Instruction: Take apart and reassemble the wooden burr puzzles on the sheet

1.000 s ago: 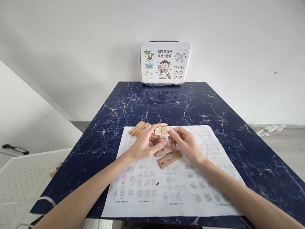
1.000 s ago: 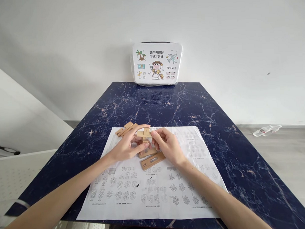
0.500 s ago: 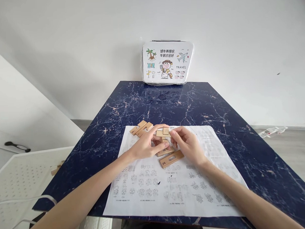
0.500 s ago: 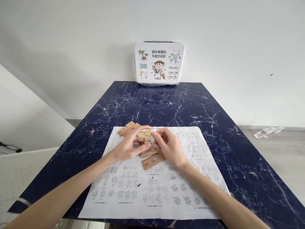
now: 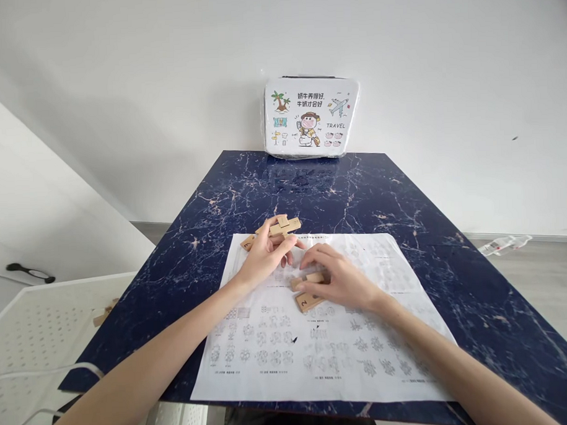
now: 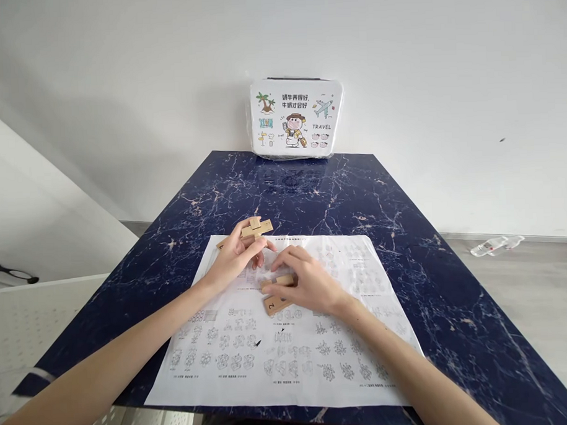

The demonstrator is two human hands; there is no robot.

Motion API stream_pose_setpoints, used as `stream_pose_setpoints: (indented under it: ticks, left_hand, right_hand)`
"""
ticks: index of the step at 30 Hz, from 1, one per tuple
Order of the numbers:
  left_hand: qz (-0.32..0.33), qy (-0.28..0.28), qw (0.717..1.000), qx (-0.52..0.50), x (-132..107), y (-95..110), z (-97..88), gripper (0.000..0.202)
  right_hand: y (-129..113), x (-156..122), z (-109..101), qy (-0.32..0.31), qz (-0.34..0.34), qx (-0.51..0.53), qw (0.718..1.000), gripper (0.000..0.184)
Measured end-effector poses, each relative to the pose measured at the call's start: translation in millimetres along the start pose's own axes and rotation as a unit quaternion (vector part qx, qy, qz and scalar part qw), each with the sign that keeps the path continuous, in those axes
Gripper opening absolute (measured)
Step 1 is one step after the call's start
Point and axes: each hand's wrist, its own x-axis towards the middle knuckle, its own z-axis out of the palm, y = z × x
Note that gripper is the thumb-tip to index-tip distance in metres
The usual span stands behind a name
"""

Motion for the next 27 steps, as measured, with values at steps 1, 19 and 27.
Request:
stream_pose_setpoints:
  ticks: [1,19,27]
  left_hand:
    - [-0.001,0.0,1.0,0.002,0,1,0.2,0.052]
    - [-0.001,0.017,1.0,0.009,-1,-2,0.6,0.054]
    - [0.0,0.008,1.0,0.012,-2,-1,2.1,0.052]
  right_hand:
    - [0,0,1,-0.011,-0.015,0.001,1.0,0.023]
    - [-11,6,-19,-0.025,0.201,0.429,0.88,0.035]
    - [-17,8,-22,-0.028,0.218,0.435,0.873,0.044]
